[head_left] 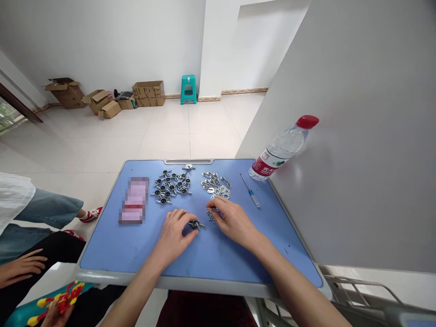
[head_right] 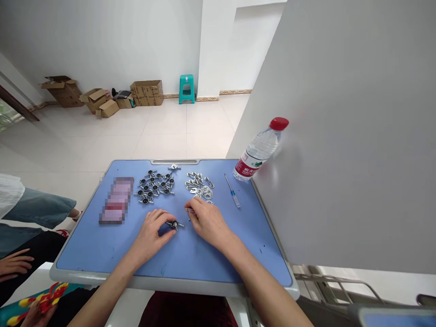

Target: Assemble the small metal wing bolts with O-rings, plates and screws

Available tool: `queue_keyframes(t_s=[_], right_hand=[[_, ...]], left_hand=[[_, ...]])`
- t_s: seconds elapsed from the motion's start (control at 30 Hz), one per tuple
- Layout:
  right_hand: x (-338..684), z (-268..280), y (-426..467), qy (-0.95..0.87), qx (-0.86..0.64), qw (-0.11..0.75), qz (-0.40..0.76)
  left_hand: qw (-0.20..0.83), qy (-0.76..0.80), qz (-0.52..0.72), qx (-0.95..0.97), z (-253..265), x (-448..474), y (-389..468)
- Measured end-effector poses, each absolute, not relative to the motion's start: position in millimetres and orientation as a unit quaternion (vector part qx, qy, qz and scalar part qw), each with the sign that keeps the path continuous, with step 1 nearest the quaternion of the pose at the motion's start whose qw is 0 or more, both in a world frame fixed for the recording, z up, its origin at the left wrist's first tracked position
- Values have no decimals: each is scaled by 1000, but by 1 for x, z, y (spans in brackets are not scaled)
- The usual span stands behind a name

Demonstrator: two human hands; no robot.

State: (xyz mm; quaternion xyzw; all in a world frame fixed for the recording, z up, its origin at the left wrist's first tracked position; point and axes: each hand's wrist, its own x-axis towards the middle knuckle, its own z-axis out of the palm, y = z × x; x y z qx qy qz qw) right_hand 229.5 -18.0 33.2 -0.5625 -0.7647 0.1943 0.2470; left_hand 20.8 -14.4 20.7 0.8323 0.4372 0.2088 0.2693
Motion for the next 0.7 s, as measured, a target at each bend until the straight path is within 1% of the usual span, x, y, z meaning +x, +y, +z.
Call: queue_keyframes(t_s=[0.17, 0.27, 0.47, 0.7], right_hand=[[248, 43, -13, -714, -608, 296, 179], [258, 44, -9, -689, -640, 297, 163], [276, 37, 4, -663, -681, 276, 145], [286, 32, 15, -646, -718, 207, 156]], left_hand=[[276, 435, 208, 831, 21, 21, -13], [282, 437, 203, 830, 20, 21, -12], [286, 447, 215, 820, 20, 22, -11], [283, 454, 229, 813, 21, 22, -11]])
